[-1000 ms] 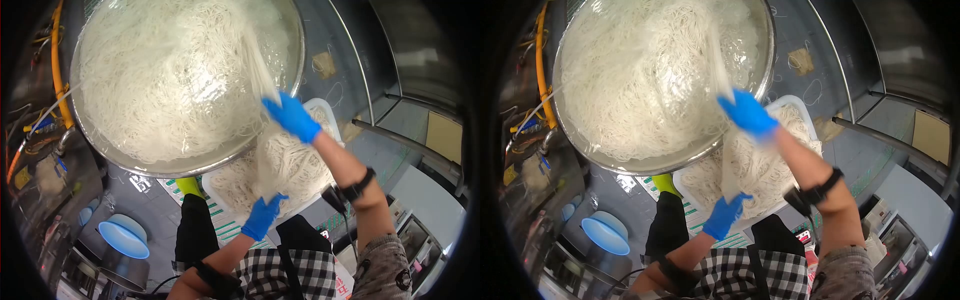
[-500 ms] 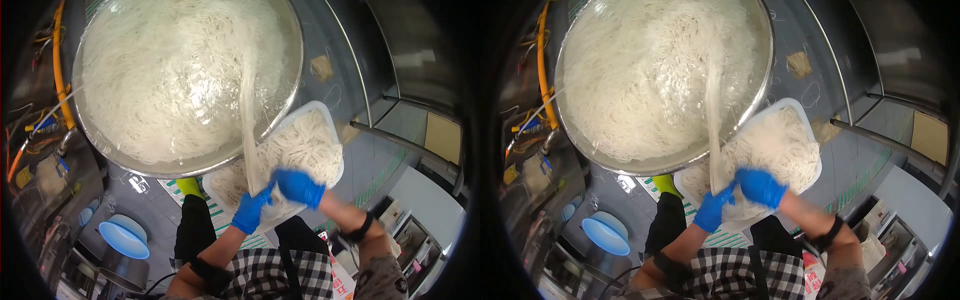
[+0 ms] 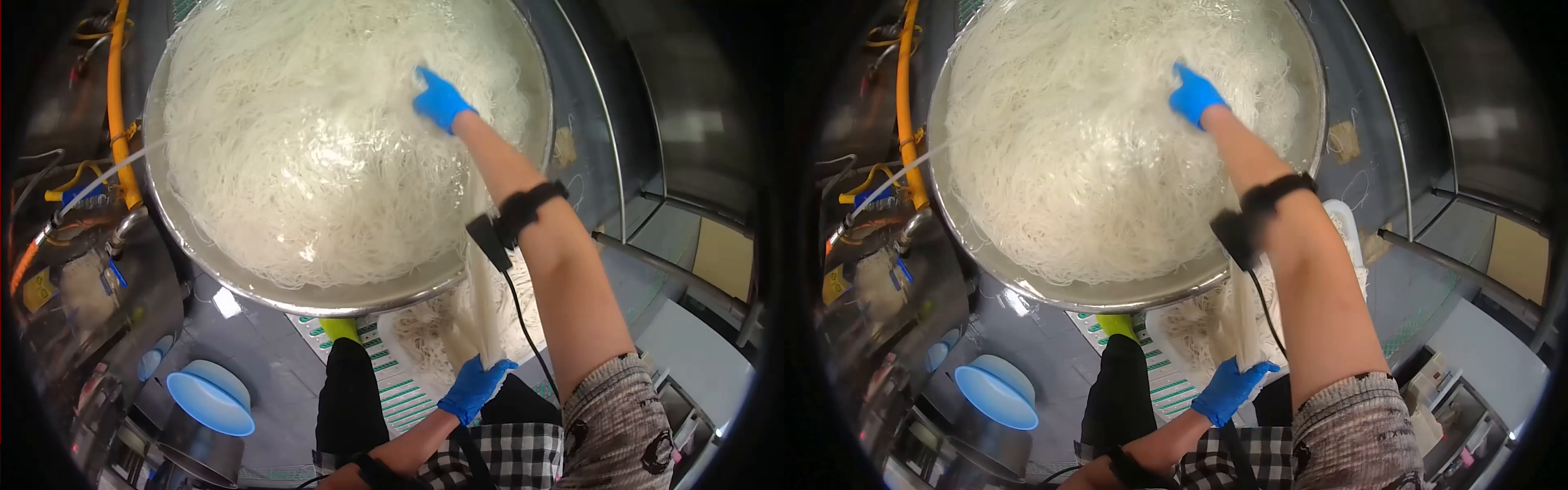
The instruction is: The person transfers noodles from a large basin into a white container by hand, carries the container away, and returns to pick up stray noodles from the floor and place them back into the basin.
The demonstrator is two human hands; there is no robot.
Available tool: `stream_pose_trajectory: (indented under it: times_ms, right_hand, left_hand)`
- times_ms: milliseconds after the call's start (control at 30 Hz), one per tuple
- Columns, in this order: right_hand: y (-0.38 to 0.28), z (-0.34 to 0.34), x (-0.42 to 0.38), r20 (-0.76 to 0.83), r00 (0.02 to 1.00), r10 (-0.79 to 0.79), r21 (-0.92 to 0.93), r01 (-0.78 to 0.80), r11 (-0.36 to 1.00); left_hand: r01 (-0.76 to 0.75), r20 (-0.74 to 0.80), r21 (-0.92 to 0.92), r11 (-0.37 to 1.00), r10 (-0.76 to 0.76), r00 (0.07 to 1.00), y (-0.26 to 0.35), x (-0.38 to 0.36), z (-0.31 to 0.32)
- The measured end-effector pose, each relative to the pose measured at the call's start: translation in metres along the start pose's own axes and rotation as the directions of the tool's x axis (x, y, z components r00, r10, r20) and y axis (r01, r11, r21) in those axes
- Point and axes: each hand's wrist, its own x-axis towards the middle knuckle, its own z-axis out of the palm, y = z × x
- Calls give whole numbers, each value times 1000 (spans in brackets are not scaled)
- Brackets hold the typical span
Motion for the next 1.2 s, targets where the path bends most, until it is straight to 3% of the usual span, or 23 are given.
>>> stream_pose_trajectory:
  times_ms: [33,167,233,300,333,367,433,467,500,533,567,633,667,700,733,767,833,867,900,967,1000,1133,1200]
  right_hand:
    - [-13,3,-21,118,992,38,56,-45,997]
    - [-19,52,-79,230,959,-166,-79,188,979]
    - [-24,93,-107,47,900,-434,-284,429,858]
    - [-60,109,-136,192,960,-205,-281,254,925]
    - [-74,118,-147,221,954,-203,-284,262,922]
    - [-84,127,-156,251,947,-200,-285,270,920]
    - [-94,142,-170,326,922,-207,-284,305,909]
    - [-98,147,-180,324,924,-205,-280,300,912]
    - [-101,151,-191,398,898,-188,-322,329,888]
    - [-105,148,-196,469,867,-166,-362,360,860]
    - [-104,141,-197,467,869,-164,-362,357,861]
    - [-93,116,-201,562,794,-233,-302,459,836]
    - [-80,97,-196,352,875,-331,-268,433,861]
    - [-62,74,-182,120,908,-401,-229,418,879]
    - [-44,46,-162,-79,873,-481,-390,417,821]
    - [-24,16,-152,-209,903,-376,-433,259,863]
    - [14,-16,-142,-386,922,37,-349,-183,919]
    - [38,-20,-136,-353,909,223,-269,-327,906]
    - [48,-24,-130,-353,907,230,-269,-334,903]
    - [66,-28,-124,65,892,447,174,-452,875]
    - [76,-33,-120,421,817,395,424,-562,710]
    - [44,-61,-142,454,814,361,608,-580,543]
    - [28,-82,-168,400,881,254,563,-455,690]
  left_hand:
    - [-4,9,-4,1000,4,1000,4,0,0]
    - [50,7,196,979,-52,999,12,2,2]
    - [90,27,225,970,-98,995,11,4,4]
    - [-54,-1,201,978,56,998,5,8,7]
    - [-172,71,446,878,157,985,-19,21,-7]
    - [-170,70,450,876,155,985,-23,20,-11]
    - [-127,182,766,631,-22,983,-26,17,-22]
    - [-195,248,913,358,-108,963,-19,23,-23]
    - [-193,247,914,357,-112,963,-31,26,-23]
    - [-385,278,826,412,296,914,-34,22,-17]
    - [-576,230,726,376,656,718,-36,20,-13]
    - [-353,296,915,196,270,916,-7,19,-5]
    - [-611,484,791,34,578,658,-5,20,-3]
    - [-612,562,771,-174,638,527,-26,42,-7]
    - [-523,273,759,387,541,796,-24,32,0]
    - [-233,57,528,817,239,969,-22,22,6]
    - [-185,104,595,782,154,983,-21,17,9]
    - [-142,141,663,735,64,988,-23,16,10]
    - [-137,142,662,737,56,988,-26,16,13]
    - [-401,220,676,619,350,911,-36,11,19]
    - [-373,205,670,642,323,924,-42,8,22]
    - [-587,432,604,539,398,809,-36,11,46]
    - [-647,496,570,506,416,762,-42,13,58]
